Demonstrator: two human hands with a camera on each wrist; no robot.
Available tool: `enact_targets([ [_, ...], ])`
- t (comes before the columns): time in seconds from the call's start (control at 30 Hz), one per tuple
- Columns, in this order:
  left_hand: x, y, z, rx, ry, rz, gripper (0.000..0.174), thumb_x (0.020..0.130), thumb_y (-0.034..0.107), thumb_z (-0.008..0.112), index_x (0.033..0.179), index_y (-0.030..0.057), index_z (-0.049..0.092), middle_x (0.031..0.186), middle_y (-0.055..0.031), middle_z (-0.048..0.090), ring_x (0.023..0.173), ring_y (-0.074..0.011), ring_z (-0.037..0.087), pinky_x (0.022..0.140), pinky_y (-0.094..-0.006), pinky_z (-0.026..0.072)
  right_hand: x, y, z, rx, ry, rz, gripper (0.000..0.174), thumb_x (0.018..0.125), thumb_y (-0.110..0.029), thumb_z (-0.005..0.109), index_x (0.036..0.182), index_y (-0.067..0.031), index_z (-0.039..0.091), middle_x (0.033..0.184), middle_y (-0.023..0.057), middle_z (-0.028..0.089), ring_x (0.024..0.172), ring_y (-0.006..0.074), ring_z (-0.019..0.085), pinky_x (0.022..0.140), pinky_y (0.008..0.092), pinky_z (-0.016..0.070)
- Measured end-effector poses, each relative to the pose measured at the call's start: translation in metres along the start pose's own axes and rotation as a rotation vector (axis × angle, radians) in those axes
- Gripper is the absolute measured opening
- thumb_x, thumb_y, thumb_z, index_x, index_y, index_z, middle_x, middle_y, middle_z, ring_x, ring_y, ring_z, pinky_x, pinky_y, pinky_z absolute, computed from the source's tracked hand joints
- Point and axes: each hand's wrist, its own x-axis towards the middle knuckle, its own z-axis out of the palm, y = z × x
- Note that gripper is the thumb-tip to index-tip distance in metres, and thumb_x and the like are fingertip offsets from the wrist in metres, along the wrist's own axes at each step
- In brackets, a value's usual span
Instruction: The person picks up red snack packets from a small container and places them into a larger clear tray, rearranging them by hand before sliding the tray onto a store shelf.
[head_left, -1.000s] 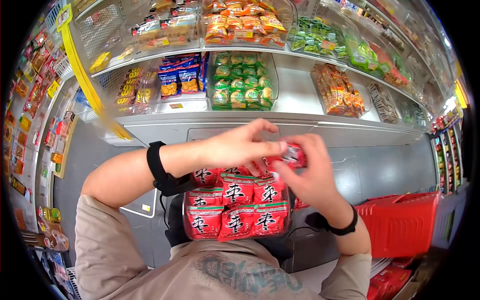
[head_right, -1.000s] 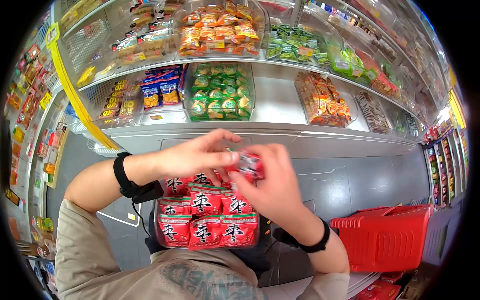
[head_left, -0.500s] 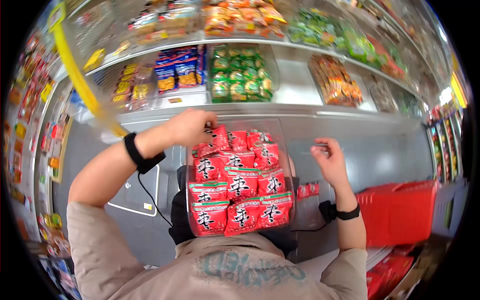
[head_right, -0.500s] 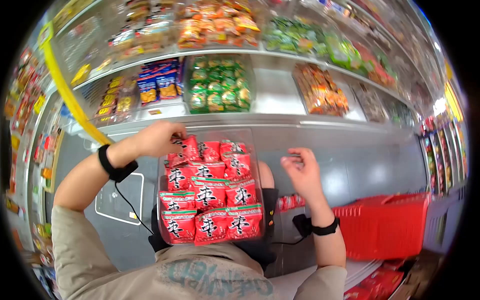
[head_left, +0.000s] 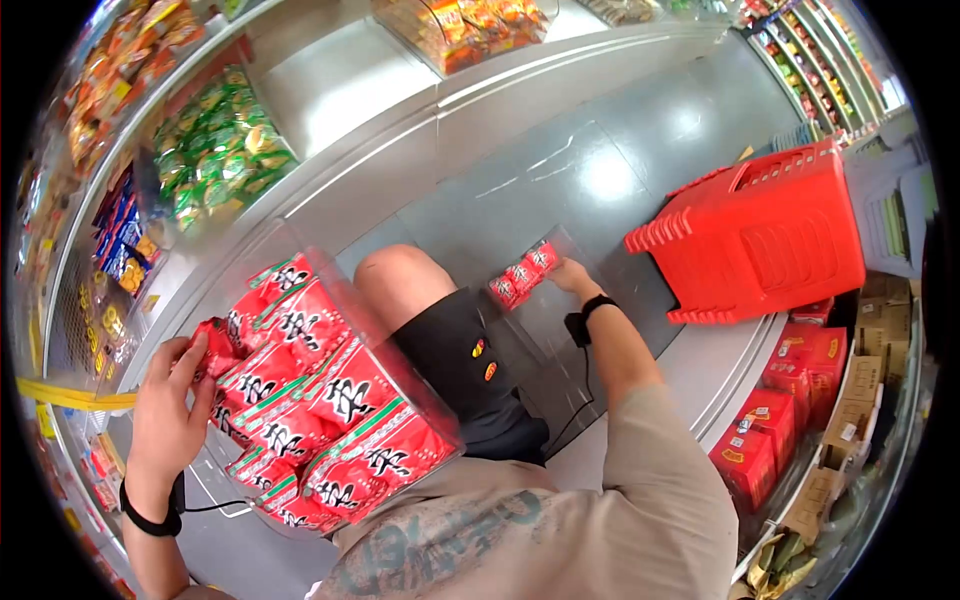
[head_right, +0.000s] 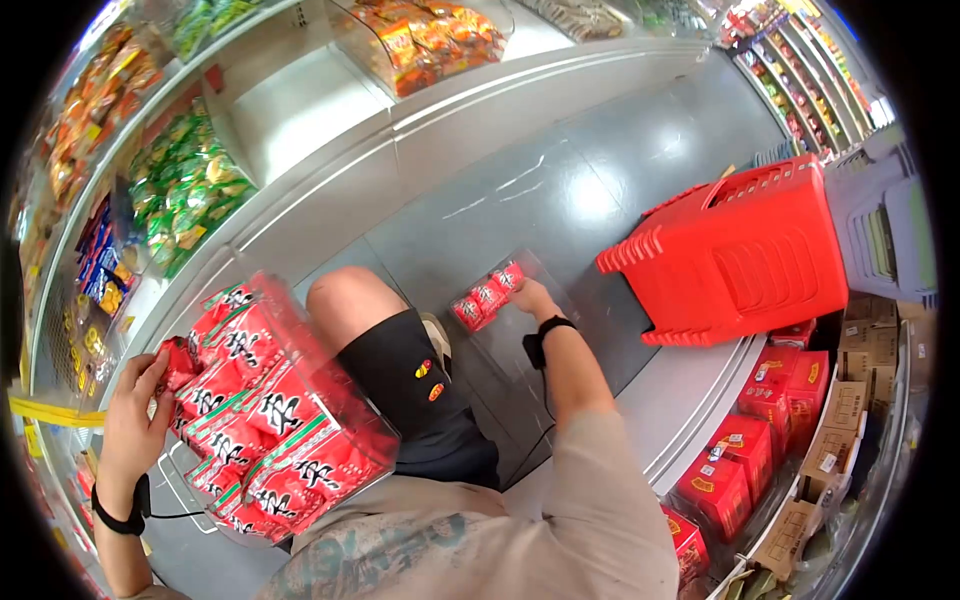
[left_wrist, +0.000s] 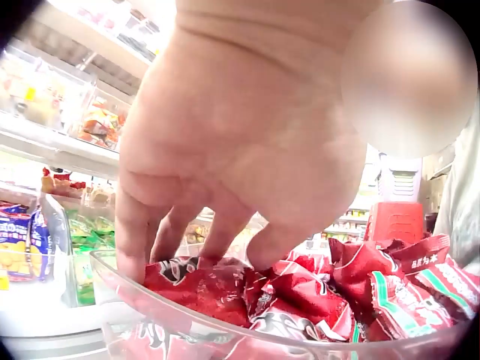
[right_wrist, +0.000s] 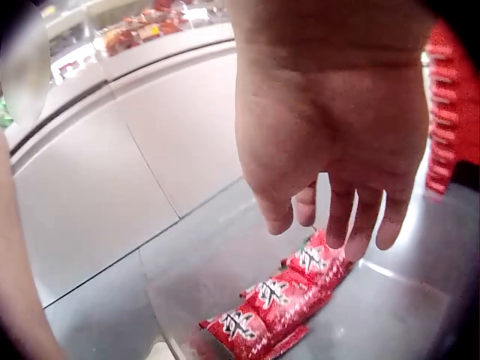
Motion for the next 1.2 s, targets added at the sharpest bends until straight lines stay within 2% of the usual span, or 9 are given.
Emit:
enact_targets([
  [0.1, 0.001, 0.006, -0.002, 0.162, 0.026, -0.017, 0.045, 0.088, 0.002, 0.067, 0.134, 0.0021, 0.063, 0.107, -0.0174, 0.055, 0.095, -0.0350, 0.058, 0.086, -0.0434, 0.0480, 0.012, 0.004, 0.056, 0.017, -0.103, 0.083, 0.054, 0.086, -0.032, 0.072, 0.137, -0.0196, 0.063, 0.123, 0.0184, 0.071, 0.115, 0.0365, 0.067, 0.100, 0.0453, 0.0525],
  [0.23, 0.004, -0.005, -0.006, 0.058, -0.162, -0.123, 0.049, 0.089, 0.002, 0.066, 0.138, 0.0037, 0.061, 0.106, -0.0165, 0.056, 0.093, -0.0347, 0.058, 0.083, -0.0434, 0.0480, -0.016, -0.051, 0.062, -0.042, -0.393, -0.055, 0.079, 0.092, -0.022, 0.064, 0.160, -0.0392, 0.028, 0.136, 0.0210, 0.063, 0.125, 0.0373, 0.062, 0.106, 0.0481, 0.0490],
  [0.33, 0.005, 0.004, -0.001, 0.137, -0.186, -0.102, 0.057, 0.090, 0.001, 0.063, 0.146, 0.0062, 0.055, 0.109, -0.0167, 0.057, 0.097, -0.0358, 0.059, 0.085, -0.0436, 0.0476, -0.009, -0.055, 0.080, -0.123, -0.424, -0.055, 0.085, 0.088, -0.024, 0.069, 0.162, -0.0319, 0.026, 0.137, 0.0231, 0.062, 0.127, 0.0372, 0.061, 0.105, 0.0463, 0.0491],
  [0.77, 0.005, 0.009, -0.007, 0.113, -0.221, -0.221, 0.070, 0.076, 0.002, 0.070, 0.144, 0.0052, 0.053, 0.117, -0.0185, 0.064, 0.105, -0.0387, 0.062, 0.092, -0.0458, 0.0479, 0.009, -0.052, 0.106, -0.588, -0.297, -0.230, 0.045, 0.102, -0.019, 0.050, 0.147, -0.0196, 0.049, 0.112, 0.0161, 0.073, 0.105, 0.0335, 0.072, 0.084, 0.0456, 0.0582],
  [0.93, 0.010, 0.005, -0.016, 0.004, -0.198, -0.144, 0.071, 0.077, 0.007, 0.075, 0.145, 0.0074, 0.053, 0.113, -0.0189, 0.066, 0.101, -0.0390, 0.065, 0.087, -0.0452, 0.0529, -0.013, -0.030, 0.103, -0.539, -0.206, -0.348, 0.028, 0.101, -0.029, 0.050, 0.125, -0.0183, 0.062, 0.105, 0.0147, 0.073, 0.098, 0.0350, 0.073, 0.078, 0.0483, 0.0585],
  [1.0, 0.014, 0.007, -0.029, -0.072, -0.271, -0.184, 0.070, 0.082, 0.015, 0.077, 0.147, 0.0092, 0.051, 0.110, -0.0194, 0.068, 0.098, -0.0394, 0.067, 0.084, -0.0453, 0.0550, -0.031, -0.033, 0.080, -0.405, -0.224, -0.302, 0.027, 0.094, -0.028, 0.060, 0.116, -0.0119, 0.065, 0.106, 0.0167, 0.073, 0.103, 0.0350, 0.071, 0.083, 0.0477, 0.0580],
  [1.07, 0.010, 0.002, -0.035, -0.089, -0.306, -0.199, 0.063, 0.089, 0.020, 0.075, 0.146, 0.0066, 0.052, 0.113, -0.0205, 0.068, 0.104, -0.0401, 0.066, 0.089, -0.0446, 0.0538, -0.024, -0.006, 0.072, -0.257, -0.289, -0.455, 0.029, 0.088, -0.025, 0.069, 0.112, -0.0079, 0.067, 0.098, 0.0194, 0.071, 0.096, 0.0362, 0.071, 0.084, 0.0466, 0.0563],
  [1.13, 0.008, -0.002, -0.045, -0.144, -0.354, -0.187, 0.060, 0.094, 0.027, 0.072, 0.145, 0.0049, 0.052, 0.116, -0.0225, 0.068, 0.107, -0.0401, 0.066, 0.091, -0.0451, 0.0533, -0.046, -0.014, 0.032, -0.097, -0.350, -0.447, 0.045, 0.079, -0.026, 0.081, 0.116, -0.0068, 0.067, 0.109, 0.0181, 0.069, 0.103, 0.0355, 0.068, 0.088, 0.0437, 0.0556],
  [1.2, 0.005, -0.015, -0.046, -0.181, -0.362, -0.152, 0.058, 0.095, 0.029, 0.071, 0.144, 0.0041, 0.053, 0.118, -0.0235, 0.068, 0.109, -0.0399, 0.066, 0.093, -0.0454, 0.0530, -0.063, -0.010, 0.005, -0.101, -0.185, -0.560, 0.051, 0.074, -0.021, 0.085, 0.119, -0.0056, 0.066, 0.119, 0.0160, 0.064, 0.111, 0.0334, 0.064, 0.091, 0.0411, 0.0541],
])
